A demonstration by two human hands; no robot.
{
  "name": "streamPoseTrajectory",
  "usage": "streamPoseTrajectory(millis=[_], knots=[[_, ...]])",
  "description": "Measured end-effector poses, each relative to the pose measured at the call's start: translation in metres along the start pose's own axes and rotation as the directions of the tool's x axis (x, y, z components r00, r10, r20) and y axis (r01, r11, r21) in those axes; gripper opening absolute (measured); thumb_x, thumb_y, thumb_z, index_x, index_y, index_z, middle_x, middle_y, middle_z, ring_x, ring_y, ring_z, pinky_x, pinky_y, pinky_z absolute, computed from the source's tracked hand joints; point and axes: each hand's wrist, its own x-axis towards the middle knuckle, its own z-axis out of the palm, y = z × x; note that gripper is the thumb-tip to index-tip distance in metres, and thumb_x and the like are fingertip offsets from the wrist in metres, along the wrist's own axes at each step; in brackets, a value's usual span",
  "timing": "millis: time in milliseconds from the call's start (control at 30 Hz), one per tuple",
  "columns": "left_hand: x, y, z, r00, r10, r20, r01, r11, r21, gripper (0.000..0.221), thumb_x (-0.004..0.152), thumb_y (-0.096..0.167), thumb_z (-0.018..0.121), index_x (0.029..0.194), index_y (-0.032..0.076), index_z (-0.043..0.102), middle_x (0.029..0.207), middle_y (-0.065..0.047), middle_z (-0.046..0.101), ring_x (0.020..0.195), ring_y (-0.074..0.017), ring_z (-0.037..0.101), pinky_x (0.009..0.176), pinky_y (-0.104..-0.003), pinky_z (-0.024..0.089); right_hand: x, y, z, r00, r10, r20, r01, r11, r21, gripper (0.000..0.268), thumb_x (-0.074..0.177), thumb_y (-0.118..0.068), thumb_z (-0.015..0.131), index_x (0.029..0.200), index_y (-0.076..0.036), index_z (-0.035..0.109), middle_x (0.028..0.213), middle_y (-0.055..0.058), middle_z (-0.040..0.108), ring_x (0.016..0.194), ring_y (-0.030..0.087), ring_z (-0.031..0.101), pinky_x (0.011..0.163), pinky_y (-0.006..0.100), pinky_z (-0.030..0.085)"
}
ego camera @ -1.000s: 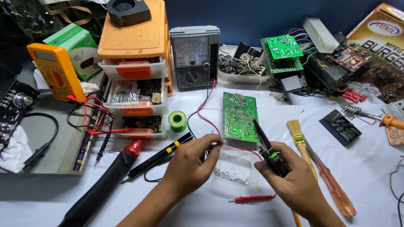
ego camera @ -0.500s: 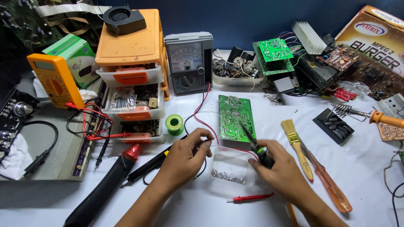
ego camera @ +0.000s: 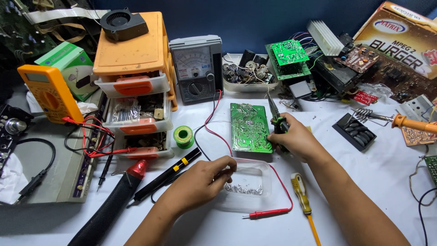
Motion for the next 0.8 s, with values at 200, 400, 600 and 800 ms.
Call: streamPoseTrajectory(millis=[200, 400, 600, 800], knots=[[0.004, -0.003, -0.006, 0.988, 0.066, -0.138, -0.079, 0.993, -0.091, 0.019, 0.093, 0.007, 0.054, 0.108, 0.016, 0.062, 0.079, -0.004, 0.065, 0.070, -0.0157, 0.060, 0.069, -0.028, 0.047, 0.049, 0.038, -0.010, 0.993, -0.113, 0.036, 0.098, 0.952, 0.290, 0.048, 0.082, 0.007, 0.074, 0.123, -0.012, 0.057, 0.098, 0.013, 0.061, 0.080, 0.025, 0.065, 0.062, 0.040, 0.053], [0.017, -0.012, -0.019, 0.913, 0.076, -0.400, -0.136, 0.983, -0.124, 0.022, 0.095, 0.006, 0.055, 0.107, 0.019, 0.068, 0.072, -0.009, 0.075, 0.071, -0.0268, 0.071, 0.077, -0.039, 0.058, 0.064, 0.044, -0.037, 0.975, -0.204, -0.084, 0.218, 0.949, 0.228, 0.055, 0.080, 0.008, 0.070, 0.133, 0.002, 0.057, 0.092, 0.024, 0.067, 0.084, 0.026, 0.063, 0.068, 0.041, 0.058], [0.044, -0.008, -0.036, 0.882, 0.108, -0.459, -0.093, 0.994, 0.055, 0.016, 0.101, 0.014, 0.052, 0.113, 0.019, 0.061, 0.073, -0.009, 0.072, 0.072, -0.0280, 0.068, 0.077, -0.043, 0.058, 0.044, 0.024, -0.054, 0.966, -0.179, -0.188, 0.155, 0.979, -0.135, 0.051, 0.086, -0.007, 0.077, 0.135, -0.006, 0.061, 0.107, 0.026, 0.069, 0.095, 0.035, 0.070, 0.075, 0.051, 0.060], [0.089, -0.025, -0.027, 0.884, 0.149, -0.443, -0.107, 0.987, 0.119, 0.016, 0.101, 0.014, 0.052, 0.112, 0.019, 0.063, 0.076, -0.008, 0.073, 0.074, -0.0274, 0.070, 0.076, -0.041, 0.058, 0.011, 0.001, -0.047, 0.969, -0.164, -0.184, 0.101, 0.945, -0.310, 0.058, 0.093, -0.012, 0.067, 0.148, -0.003, 0.050, 0.124, 0.034, 0.065, 0.115, 0.046, 0.066, 0.091, 0.057, 0.057]])
